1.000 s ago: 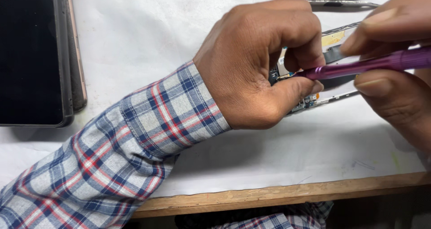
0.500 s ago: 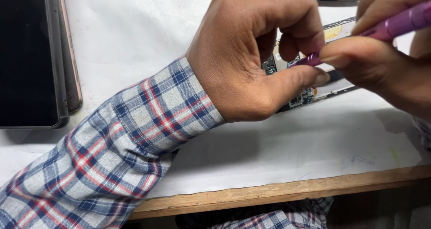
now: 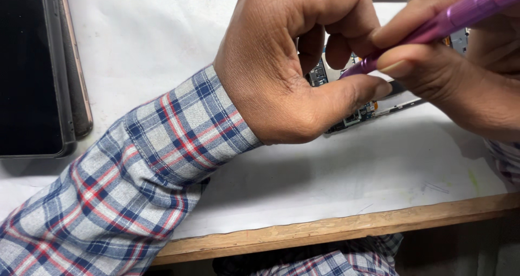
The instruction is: The person repairs a disassembled smartphone at a workbench. They manipulate the exposed motherboard and flex cables by hand, use tweezers to handle small components, and use a purple precision screwdriver to work on the board inside the phone chassis, repositioning the device as they work.
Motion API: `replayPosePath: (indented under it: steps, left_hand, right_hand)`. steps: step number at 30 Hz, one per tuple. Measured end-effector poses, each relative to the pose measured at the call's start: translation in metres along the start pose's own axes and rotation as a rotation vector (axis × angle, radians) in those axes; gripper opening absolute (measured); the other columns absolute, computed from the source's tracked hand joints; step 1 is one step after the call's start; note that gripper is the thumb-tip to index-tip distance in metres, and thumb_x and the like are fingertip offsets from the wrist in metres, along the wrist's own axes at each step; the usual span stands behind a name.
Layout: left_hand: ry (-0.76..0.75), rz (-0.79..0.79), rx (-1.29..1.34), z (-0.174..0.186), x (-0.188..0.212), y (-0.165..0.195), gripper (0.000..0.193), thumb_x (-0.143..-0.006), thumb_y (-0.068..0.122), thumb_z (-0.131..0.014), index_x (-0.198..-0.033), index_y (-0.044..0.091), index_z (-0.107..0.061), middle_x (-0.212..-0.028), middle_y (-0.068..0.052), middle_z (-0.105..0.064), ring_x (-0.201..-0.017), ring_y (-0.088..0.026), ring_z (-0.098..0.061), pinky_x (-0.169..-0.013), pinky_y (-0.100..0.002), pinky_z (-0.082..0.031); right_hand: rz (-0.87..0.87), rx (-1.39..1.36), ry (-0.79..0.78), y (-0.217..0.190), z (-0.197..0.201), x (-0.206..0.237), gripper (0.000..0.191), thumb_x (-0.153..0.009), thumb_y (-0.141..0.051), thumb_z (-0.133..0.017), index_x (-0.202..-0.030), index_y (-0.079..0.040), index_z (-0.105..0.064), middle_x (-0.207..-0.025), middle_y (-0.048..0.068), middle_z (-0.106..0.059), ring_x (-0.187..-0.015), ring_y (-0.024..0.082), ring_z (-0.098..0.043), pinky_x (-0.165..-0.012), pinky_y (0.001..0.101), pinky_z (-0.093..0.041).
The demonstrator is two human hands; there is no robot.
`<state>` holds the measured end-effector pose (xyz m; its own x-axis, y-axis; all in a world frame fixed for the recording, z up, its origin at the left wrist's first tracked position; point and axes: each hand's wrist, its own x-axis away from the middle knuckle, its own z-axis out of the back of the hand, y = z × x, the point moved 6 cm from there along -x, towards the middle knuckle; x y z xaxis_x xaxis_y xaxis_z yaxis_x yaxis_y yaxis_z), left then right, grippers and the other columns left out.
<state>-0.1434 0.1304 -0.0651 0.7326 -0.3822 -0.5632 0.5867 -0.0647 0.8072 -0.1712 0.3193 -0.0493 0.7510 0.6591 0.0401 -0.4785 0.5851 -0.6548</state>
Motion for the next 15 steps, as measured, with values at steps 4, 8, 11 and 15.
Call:
replayPosePath:
  steps: [4, 8, 11, 15]
  left_hand:
    - [0.007, -0.022, -0.021, 0.000, -0.001, 0.001, 0.024, -0.097, 0.012, -0.088, -0.094, 0.005, -0.066, -0.083, 0.001, -0.063, -0.069, -0.003, -0.056, -0.053, -0.018, -0.042]
    - [-0.006, -0.001, 0.002, 0.000, 0.000, 0.000, 0.020, -0.098, 0.009, -0.085, -0.093, 0.005, -0.066, -0.083, 0.002, -0.063, -0.068, -0.001, -0.056, -0.055, -0.017, -0.043]
    - [-0.010, 0.072, 0.053, -0.001, 0.002, -0.002, 0.024, -0.096, 0.009, -0.086, -0.093, 0.004, -0.063, -0.081, 0.003, -0.059, -0.064, 0.000, -0.050, -0.053, -0.019, -0.038]
    - [-0.012, 0.108, 0.132, -0.003, 0.004, -0.003, 0.021, -0.096, 0.004, -0.083, -0.091, 0.004, -0.062, -0.079, 0.004, -0.055, -0.067, 0.000, -0.049, -0.056, -0.019, -0.037]
  right_hand:
    - [-0.007, 0.063, 0.002, 0.000, 0.002, 0.003, 0.028, -0.091, -0.030, -0.077, -0.104, -0.007, -0.069, -0.084, 0.004, -0.068, -0.074, 0.010, -0.064, -0.063, 0.0219, -0.052]
    - [-0.016, 0.072, 0.012, -0.008, 0.001, -0.001, 0.028, -0.091, -0.027, -0.080, -0.103, -0.005, -0.069, -0.081, 0.006, -0.067, -0.072, 0.012, -0.063, -0.060, 0.0233, -0.051]
    - [-0.011, -0.001, 0.012, -0.018, 0.000, -0.002, 0.026, -0.090, -0.022, -0.077, -0.106, -0.004, -0.066, -0.084, 0.006, -0.070, -0.076, 0.011, -0.067, -0.062, 0.0222, -0.052]
    - [-0.001, -0.112, -0.021, -0.024, 0.000, -0.002, 0.023, -0.089, -0.016, -0.071, -0.109, -0.006, -0.065, -0.089, 0.006, -0.071, -0.080, 0.009, -0.072, -0.065, 0.0208, -0.053]
